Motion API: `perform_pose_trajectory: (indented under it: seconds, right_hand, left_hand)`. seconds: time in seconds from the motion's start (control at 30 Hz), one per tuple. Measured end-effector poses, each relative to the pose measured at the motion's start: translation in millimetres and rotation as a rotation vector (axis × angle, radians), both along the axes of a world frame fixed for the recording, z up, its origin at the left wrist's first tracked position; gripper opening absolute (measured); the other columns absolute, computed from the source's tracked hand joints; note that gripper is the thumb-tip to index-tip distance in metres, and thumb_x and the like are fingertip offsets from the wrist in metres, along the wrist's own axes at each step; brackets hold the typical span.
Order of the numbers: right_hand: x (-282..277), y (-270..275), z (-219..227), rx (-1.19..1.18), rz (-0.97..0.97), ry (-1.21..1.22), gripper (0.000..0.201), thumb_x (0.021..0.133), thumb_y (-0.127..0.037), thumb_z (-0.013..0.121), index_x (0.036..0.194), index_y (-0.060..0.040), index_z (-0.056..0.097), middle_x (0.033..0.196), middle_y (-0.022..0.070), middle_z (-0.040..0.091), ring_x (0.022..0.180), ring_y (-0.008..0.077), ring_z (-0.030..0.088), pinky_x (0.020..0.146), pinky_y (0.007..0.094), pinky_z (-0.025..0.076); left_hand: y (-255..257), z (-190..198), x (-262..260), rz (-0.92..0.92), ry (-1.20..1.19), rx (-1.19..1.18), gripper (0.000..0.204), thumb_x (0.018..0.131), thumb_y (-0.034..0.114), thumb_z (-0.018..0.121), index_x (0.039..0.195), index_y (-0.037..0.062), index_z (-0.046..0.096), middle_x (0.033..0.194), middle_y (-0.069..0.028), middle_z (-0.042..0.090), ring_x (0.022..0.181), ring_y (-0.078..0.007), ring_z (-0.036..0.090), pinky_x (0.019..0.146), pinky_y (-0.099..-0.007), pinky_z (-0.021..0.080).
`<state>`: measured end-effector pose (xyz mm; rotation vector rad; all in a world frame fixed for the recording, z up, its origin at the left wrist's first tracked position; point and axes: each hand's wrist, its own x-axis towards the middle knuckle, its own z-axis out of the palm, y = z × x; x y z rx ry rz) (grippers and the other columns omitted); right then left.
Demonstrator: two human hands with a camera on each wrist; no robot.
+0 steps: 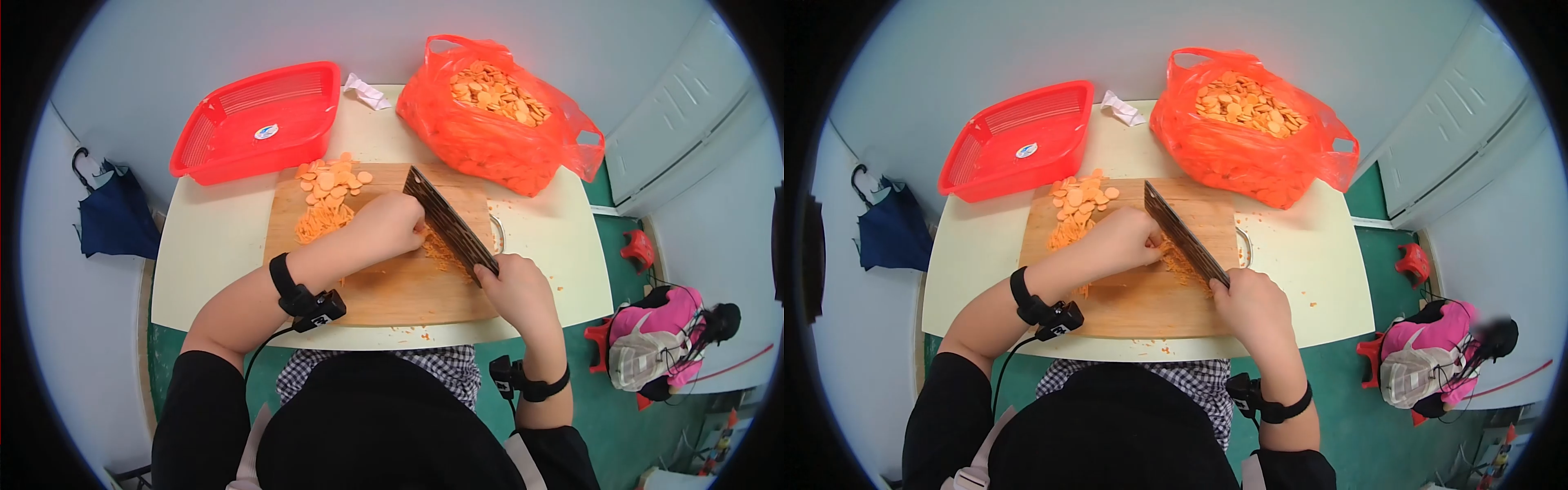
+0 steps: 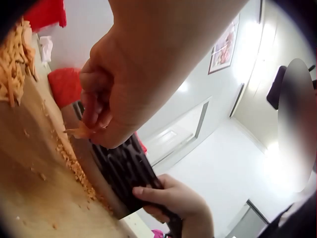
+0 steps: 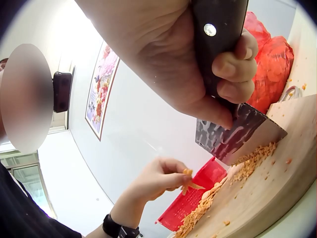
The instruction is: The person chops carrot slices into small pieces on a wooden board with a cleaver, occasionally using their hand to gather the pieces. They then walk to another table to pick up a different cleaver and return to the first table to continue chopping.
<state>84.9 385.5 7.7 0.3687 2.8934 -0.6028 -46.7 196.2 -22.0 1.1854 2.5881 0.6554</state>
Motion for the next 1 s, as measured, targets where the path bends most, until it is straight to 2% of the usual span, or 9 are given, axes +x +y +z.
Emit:
perform_pose_trajectory:
  seconds: [0.07,0.27,0.37,0.43,0.63,0.7,0.77,0.83,1.0]
  right_hand:
    - [0.9,-0.7,0.3,-0.002,-0.008,0.008,0.034,0.087,-0.029,0.058,0.078,0.0027,0.065,0.069,0.025,0.061,0.068,0.0409,0.06,0.066,0.0464,0.047]
    - [1.6,-1.0,1.3,-0.009,-0.001,0.012,0.034,0.087,-0.029,0.059,0.077,0.0031,0.064,0.07,0.0254,0.061,0.069,0.041,0.06,0.067,0.0467,0.048]
    - [1.1,-1.0,0.6,-0.004,0.005,0.025,0.033,0.087,-0.028,0.059,0.076,0.0029,0.065,0.07,0.0254,0.061,0.069,0.0409,0.06,0.067,0.0467,0.048]
    - [1.5,-0.3,-1.3,-0.002,0.0,0.032,0.033,0.087,-0.028,0.058,0.076,0.0028,0.065,0.07,0.0254,0.061,0.069,0.0409,0.06,0.067,0.0467,0.048]
    - [3.2,1.0,-0.9,-0.044,-0.035,0.027,0.034,0.087,-0.028,0.058,0.077,0.0029,0.065,0.07,0.0249,0.061,0.069,0.0403,0.061,0.067,0.0455,0.047]
    - [2.6,0.3,4.2,-0.021,-0.038,-0.029,0.035,0.089,-0.03,0.056,0.08,0.0016,0.066,0.077,0.0237,0.065,0.075,0.0396,0.064,0.072,0.0463,0.051]
    - [2.9,1.8,0.0,-0.047,-0.046,-0.001,0.034,0.088,-0.029,0.057,0.078,0.0023,0.066,0.074,0.0243,0.063,0.071,0.0399,0.062,0.07,0.0456,0.049]
    - [3.5,2.4,-1.5,-0.074,-0.055,0.027,0.034,0.088,-0.028,0.057,0.076,0.0029,0.065,0.07,0.0249,0.062,0.068,0.0401,0.061,0.067,0.045,0.048]
    - [4.4,1.6,-1.7,-0.056,-0.044,0.038,0.034,0.088,-0.028,0.058,0.077,0.0033,0.065,0.07,0.0254,0.061,0.068,0.0404,0.061,0.067,0.0452,0.048]
  left_hand:
    - [5.6,-3.1,-0.2,-0.004,-0.011,-0.056,0.027,0.07,0.015,0.069,0.091,-0.0018,0.07,0.078,-0.0163,0.068,0.07,-0.0283,0.066,0.065,-0.0358,0.052]
    - [-18.0,10.9,2.6,0.087,-0.195,0.029,0.03,0.073,0.015,0.072,0.098,-0.0015,0.069,0.082,-0.0149,0.068,0.074,-0.0272,0.066,0.068,-0.035,0.052]
    - [-21.0,-1.5,2.2,0.053,-0.176,-0.013,0.031,0.074,0.014,0.071,0.1,-0.0013,0.068,0.09,-0.0128,0.066,0.081,-0.0268,0.065,0.072,-0.0346,0.052]
    - [-19.2,-14.0,2.3,-0.029,0.002,0.067,0.031,0.074,0.015,0.071,0.101,0.0,0.068,0.095,-0.0112,0.063,0.087,-0.0265,0.062,0.076,-0.0349,0.051]
    - [-6.6,-6.8,9.7,-0.021,0.072,0.027,0.024,0.074,0.016,0.07,0.094,0.0019,0.067,0.093,-0.0118,0.061,0.088,-0.0287,0.062,0.075,-0.0373,0.051]
    - [-7.2,-7.9,11.6,-0.016,0.076,0.027,0.024,0.074,0.017,0.07,0.092,0.0017,0.067,0.094,-0.0123,0.061,0.088,-0.0291,0.062,0.075,-0.0378,0.051]
    - [-6.5,-6.3,14.3,-0.01,0.079,0.025,0.024,0.074,0.019,0.071,0.091,0.0014,0.067,0.094,-0.0128,0.061,0.088,-0.0295,0.062,0.075,-0.0383,0.05]
    - [-3.3,-0.2,19.1,0.134,-0.002,-0.057,0.024,0.076,0.021,0.07,0.09,0.0021,0.068,0.092,-0.0134,0.061,0.087,-0.0307,0.061,0.074,-0.0397,0.051]
    - [-2.2,-19.4,19.3,0.073,0.13,-0.027,0.024,0.077,0.023,0.07,0.09,0.0032,0.069,0.088,-0.0135,0.063,0.088,-0.0312,0.062,0.073,-0.0401,0.051]
